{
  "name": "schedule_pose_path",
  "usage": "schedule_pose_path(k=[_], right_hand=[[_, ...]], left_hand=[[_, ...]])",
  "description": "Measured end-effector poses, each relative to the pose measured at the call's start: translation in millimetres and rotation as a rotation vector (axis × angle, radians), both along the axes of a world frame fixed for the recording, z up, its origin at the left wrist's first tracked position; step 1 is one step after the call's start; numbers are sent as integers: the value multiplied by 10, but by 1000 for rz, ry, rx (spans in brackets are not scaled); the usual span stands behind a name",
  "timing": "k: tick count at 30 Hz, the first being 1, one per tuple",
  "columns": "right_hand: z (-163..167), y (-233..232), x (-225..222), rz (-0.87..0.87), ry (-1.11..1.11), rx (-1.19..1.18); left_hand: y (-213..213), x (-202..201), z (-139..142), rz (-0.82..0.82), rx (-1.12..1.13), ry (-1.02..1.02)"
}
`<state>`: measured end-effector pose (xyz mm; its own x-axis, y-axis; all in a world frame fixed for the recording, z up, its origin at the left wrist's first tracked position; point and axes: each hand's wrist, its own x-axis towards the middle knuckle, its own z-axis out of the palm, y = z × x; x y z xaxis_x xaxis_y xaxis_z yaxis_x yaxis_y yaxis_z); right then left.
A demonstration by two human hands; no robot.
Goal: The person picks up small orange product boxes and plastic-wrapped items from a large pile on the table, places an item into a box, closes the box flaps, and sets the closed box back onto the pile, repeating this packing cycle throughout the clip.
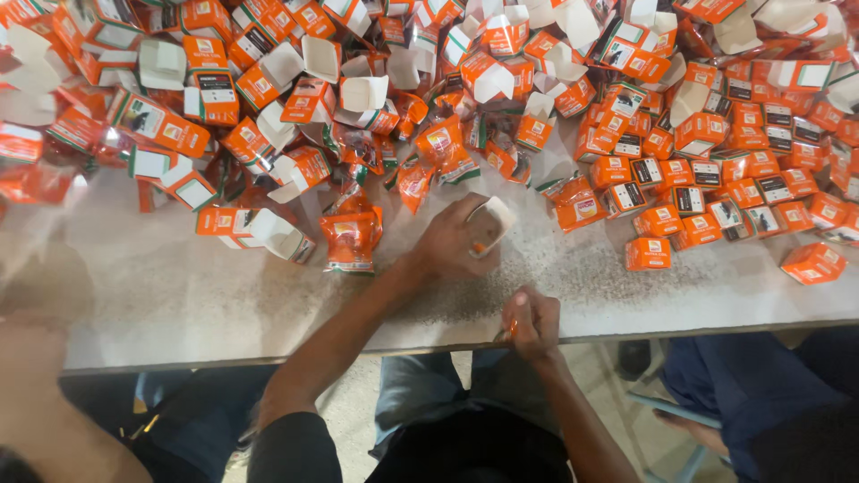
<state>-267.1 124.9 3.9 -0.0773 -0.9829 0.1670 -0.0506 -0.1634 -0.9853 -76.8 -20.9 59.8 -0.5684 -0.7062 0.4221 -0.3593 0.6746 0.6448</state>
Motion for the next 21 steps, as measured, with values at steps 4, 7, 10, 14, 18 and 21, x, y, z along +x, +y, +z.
schedule_pose_path(k=[4, 7, 10, 14, 18, 21], right_hand=[[32, -39, -15, -89, -122, -5], [155, -87, -56, 130, -406, -70], [358, -143, -116, 194, -359, 75], [614, -244, -83, -22, -262, -72], [770, -540, 18, -236, 12, -380], [799, -682, 125, -286, 129, -465]], left_hand=[[36, -54, -81, -37, -172, 77], [110, -19, -126, -21, -72, 27], [109, 3, -139, -33, -109, 55], [44, 6, -149, -100, -44, 18], [2, 3, -188, -167, -25, 12], [4, -6, -219, -126, 5, 59]])
